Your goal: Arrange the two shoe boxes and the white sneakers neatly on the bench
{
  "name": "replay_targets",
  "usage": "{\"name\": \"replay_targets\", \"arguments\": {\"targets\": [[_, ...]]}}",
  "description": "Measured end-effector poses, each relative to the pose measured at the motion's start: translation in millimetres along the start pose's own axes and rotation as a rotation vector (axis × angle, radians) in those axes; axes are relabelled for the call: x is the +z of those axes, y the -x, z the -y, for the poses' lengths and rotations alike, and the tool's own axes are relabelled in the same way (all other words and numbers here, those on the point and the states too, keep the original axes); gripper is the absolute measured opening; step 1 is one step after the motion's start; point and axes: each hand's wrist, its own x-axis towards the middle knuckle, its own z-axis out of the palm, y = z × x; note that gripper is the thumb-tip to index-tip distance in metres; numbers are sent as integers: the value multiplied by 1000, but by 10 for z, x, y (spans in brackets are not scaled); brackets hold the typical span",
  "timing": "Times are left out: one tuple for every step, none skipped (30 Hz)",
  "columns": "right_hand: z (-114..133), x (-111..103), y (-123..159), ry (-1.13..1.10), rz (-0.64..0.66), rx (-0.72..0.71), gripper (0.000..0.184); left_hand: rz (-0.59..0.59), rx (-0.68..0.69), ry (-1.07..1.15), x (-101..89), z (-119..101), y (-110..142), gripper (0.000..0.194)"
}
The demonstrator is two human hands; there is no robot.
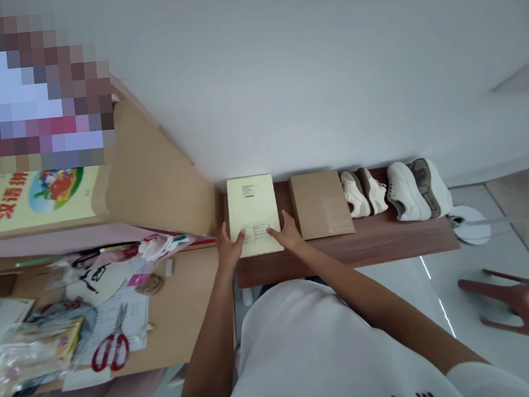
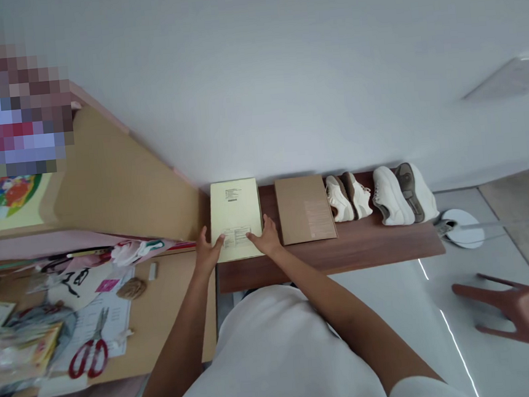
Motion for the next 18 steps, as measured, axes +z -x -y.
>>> {"name": "replay_targets", "arguments": {"targets": [[-24,18,-19,-12,-5,23,108,15,-35,13,6,44,-24,81],[-45,35,-34,-24,-11,46,108,30,-65,27,14,82,-45,80],[-61,51,-45,-33,-16,70,108,45,-90,45,23,113,-64,80],[-74,64,-52,-38,-20,94,107,61,-110,66,32,135,-79,79],[-82,75,-56,-37,-25,119,107,75,-123,90,43,152,-92,78],[-86,84,-56,-32,-29,144,106,91,-129,115,53,164,-104,75],[-87,91,-54,-23,-31,168,106,107,-131,140,61,175,-116,72],[-85,97,-49,-13,-30,190,106,126,-131,161,69,187,-129,69],[-82,101,-43,-3,-25,210,107,145,-133,179,75,203,-144,66],[-79,105,-37,6,-15,228,107,164,-138,197,80,224,-160,64],[-77,110,-33,12,-5,242,108,183,-150,218,84,250,-178,63],[-78,115,-30,15,5,252,108,200,-167,239,88,280,-196,64],[-82,122,-31,13,8,260,108,212,-184,261,91,312,-214,65],[-89,131,-34,8,8,263,108,220,-203,280,93,345,-232,66],[-102,141,-41,0,4,264,108,226,-220,297,96,377,-250,68],[-118,152,-51,-9,-4,262,108,232,-236,310,98,407,-266,69],[-140,163,-63,-16,-15,261,107,234,-249,322,101,433,-280,70],[-164,174,-76,-21,-28,261,106,238,-262,335,104,456,-292,69]]}}
